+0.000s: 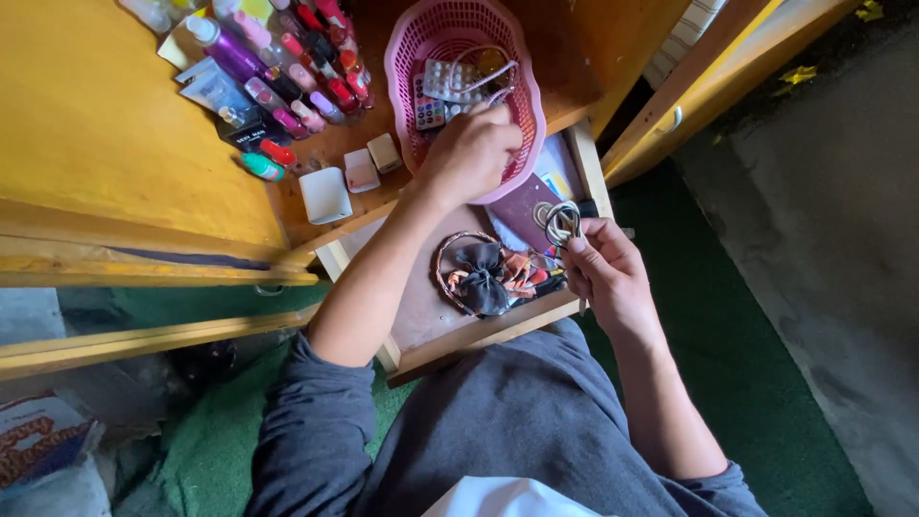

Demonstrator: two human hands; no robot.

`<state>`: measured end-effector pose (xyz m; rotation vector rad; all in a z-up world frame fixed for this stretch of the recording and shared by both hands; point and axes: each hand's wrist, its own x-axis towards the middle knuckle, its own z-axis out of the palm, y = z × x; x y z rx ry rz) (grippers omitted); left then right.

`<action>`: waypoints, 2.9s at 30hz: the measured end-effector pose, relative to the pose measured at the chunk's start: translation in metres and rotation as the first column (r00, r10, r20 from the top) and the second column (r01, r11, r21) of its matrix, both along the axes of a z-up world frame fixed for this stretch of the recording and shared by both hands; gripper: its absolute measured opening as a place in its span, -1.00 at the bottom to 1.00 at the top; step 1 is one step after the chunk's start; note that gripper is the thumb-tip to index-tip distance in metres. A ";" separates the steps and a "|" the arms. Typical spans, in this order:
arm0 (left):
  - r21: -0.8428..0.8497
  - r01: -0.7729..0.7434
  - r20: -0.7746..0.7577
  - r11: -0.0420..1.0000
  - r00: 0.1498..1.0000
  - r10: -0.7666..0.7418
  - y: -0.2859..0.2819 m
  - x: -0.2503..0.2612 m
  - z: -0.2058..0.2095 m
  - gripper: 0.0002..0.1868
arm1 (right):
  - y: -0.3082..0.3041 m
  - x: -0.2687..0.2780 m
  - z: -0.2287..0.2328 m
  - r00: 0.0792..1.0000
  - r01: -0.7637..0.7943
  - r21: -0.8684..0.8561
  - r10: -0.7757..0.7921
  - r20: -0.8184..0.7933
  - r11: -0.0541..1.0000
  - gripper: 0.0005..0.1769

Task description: Tidying and organizing various personal items from a drawer and shelf into a basket.

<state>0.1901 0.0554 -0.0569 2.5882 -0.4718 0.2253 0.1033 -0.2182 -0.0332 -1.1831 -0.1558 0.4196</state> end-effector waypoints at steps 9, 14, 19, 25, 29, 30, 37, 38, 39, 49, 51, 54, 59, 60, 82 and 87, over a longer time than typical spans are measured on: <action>-0.275 -0.229 0.009 0.934 0.971 0.241 -0.007 -0.039 0.064 -0.87 | 0.021 0.011 0.016 0.992 -0.115 0.033 0.117 -0.057 0.993 -0.79; -0.126 -0.230 0.087 0.965 0.966 0.242 -0.010 -0.030 0.039 -0.89 | 0.031 0.007 0.019 0.986 -0.122 0.054 0.127 -0.108 0.991 -0.74; 0.131 -0.329 -0.018 0.935 0.942 0.334 -0.024 -0.011 0.031 -0.76 | 0.028 0.006 0.017 0.983 -0.122 0.063 0.129 -0.130 0.991 -0.76; 0.274 -0.321 -0.020 0.907 0.940 0.339 -0.034 -0.001 0.027 -0.83 | 0.013 0.007 0.007 0.977 -0.204 -0.014 0.203 -0.057 0.979 -0.78; -0.182 -0.239 0.148 0.954 0.952 0.266 -0.030 -0.020 0.065 -0.80 | 0.009 0.010 0.010 0.987 -0.156 -0.052 0.154 -0.043 0.986 -0.78; -0.425 -0.142 0.172 0.894 0.957 0.234 -0.027 -0.029 0.078 -0.70 | 0.009 0.011 0.010 0.990 -0.138 -0.020 0.138 -0.028 0.990 -0.78; -0.770 -0.292 -0.005 0.567 0.892 0.452 -0.049 -0.089 0.078 -0.95 | 0.047 0.016 0.019 0.998 0.028 0.224 -0.040 0.047 0.974 -0.80; -0.792 -0.286 0.000 0.540 0.884 0.467 -0.051 -0.096 0.078 -0.92 | 0.055 0.013 0.021 0.996 0.056 0.236 -0.072 0.059 0.970 -0.81; -0.813 -0.275 0.009 0.513 0.876 0.482 -0.054 -0.101 0.078 -0.90 | 0.063 0.012 0.024 0.992 0.083 0.249 -0.105 0.076 0.965 -0.82; -0.877 -0.210 -0.010 0.431 0.907 0.421 -0.049 -0.159 0.075 -0.89 | 0.097 0.015 0.034 0.982 -0.006 0.148 -0.022 0.185 0.989 -0.89; -0.905 -0.280 -0.217 0.319 0.952 0.217 -0.044 -0.167 0.071 -0.90 | 0.096 0.018 0.040 0.910 0.101 -0.042 -0.076 0.408 0.994 -0.82; -0.891 -0.305 -0.264 0.337 0.951 0.163 -0.045 -0.176 0.055 -0.91 | 0.099 0.014 0.048 0.904 0.110 -0.060 -0.075 0.421 0.992 -0.83; -0.825 -0.314 -0.169 0.470 0.930 0.325 -0.037 -0.170 0.064 -0.85 | 0.098 0.011 0.039 0.905 0.089 -0.146 -0.019 0.425 0.985 -0.83; -0.804 -0.318 -0.127 0.503 0.918 0.376 -0.035 -0.169 0.066 -0.85 | 0.099 0.008 0.045 0.902 0.084 -0.160 -0.007 0.432 0.984 -0.82; -0.603 -0.158 0.059 0.782 0.969 0.241 -0.017 -0.155 0.070 -0.90 | 0.093 0.009 0.028 0.927 -0.192 -0.093 0.212 0.308 0.977 -0.83; -0.789 -0.253 -0.142 0.560 0.962 0.234 -0.020 -0.154 0.052 -0.90 | 0.097 0.008 0.033 0.923 -0.188 -0.106 0.213 0.322 0.976 -0.80</action>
